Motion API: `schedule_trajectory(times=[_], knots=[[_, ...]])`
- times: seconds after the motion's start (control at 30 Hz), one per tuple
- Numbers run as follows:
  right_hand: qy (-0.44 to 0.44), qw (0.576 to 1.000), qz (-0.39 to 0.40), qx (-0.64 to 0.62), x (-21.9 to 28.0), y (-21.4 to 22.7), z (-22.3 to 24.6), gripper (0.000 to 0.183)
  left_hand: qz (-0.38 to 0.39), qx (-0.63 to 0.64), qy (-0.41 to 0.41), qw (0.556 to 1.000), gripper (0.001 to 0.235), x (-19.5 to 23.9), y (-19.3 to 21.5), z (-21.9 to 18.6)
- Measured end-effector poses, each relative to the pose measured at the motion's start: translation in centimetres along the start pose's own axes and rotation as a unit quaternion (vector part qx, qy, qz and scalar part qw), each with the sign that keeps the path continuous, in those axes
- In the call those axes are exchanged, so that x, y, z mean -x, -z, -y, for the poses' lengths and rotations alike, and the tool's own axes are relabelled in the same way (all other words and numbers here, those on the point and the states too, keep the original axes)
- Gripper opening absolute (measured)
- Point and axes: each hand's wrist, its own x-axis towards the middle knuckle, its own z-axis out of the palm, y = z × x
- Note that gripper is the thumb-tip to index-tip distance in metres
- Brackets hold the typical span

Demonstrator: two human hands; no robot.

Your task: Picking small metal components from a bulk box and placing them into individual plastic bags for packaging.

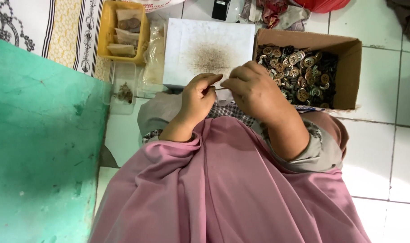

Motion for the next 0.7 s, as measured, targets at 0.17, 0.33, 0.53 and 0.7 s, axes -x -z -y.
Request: schedule_trajectory(times=[0.17, 0.33, 0.53, 0.7], knots=[[-0.046, 0.995, 0.062, -0.059, 1.3, -0.8, -1.8, 0.028, 0.004, 0.016, -0.019, 1.0, 0.037, -0.4, 0.8, -0.1], [-0.08, 0.985, 0.124, -0.086, 1.0, 0.5, -1.7, 0.008, 0.03, -0.015, -0.066, 0.997, 0.032, -1.9, 2.3, -1.4], [-0.081, 0.99, 0.086, -0.08, 1.6, 1.5, -1.7, 0.012, 0.144, -0.133, -0.201, 0.96, 0.015, -3.6, 5.4, -3.5], [-0.091, 0.985, 0.089, -0.115, 2.8, 1.7, -2.1, 0.015, 0.202, -0.231, -0.222, 0.926, 0.009, -3.9, 5.8, -4.3]])
